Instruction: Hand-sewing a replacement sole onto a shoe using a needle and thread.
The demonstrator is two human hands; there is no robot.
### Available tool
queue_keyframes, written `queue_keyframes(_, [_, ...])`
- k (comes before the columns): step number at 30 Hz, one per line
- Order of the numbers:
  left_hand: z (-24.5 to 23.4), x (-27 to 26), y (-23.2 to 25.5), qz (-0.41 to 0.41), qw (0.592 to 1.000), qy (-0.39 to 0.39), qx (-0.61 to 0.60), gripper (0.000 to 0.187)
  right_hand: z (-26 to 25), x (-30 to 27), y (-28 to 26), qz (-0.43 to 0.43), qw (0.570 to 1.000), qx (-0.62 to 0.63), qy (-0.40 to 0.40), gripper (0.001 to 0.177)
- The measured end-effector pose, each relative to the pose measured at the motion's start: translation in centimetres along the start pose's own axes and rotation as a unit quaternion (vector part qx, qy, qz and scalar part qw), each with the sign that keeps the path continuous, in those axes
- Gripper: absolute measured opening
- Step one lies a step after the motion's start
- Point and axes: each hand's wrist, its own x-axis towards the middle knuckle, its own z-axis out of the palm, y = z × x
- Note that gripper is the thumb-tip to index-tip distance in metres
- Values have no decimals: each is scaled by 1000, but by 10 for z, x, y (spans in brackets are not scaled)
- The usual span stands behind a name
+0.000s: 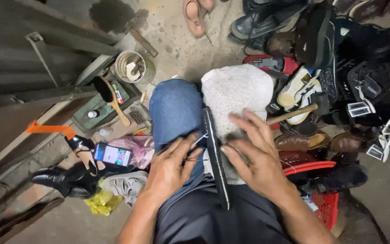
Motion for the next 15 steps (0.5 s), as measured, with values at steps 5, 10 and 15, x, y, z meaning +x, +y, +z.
queue_keyframes(5, [2, 1, 2, -2, 999, -23, -48, 34, -15, 5, -5, 68, 868, 488, -63, 20])
queue_keyframes(10, [9, 1, 1, -22, 997, -45, -62, 49, -4, -21, 34, 145, 876, 459, -25, 29])
queue_keyframes(15, [16, 7, 5, 15, 998, -64, -23, 45, -6, -78, 56, 309, 855, 416, -18, 35])
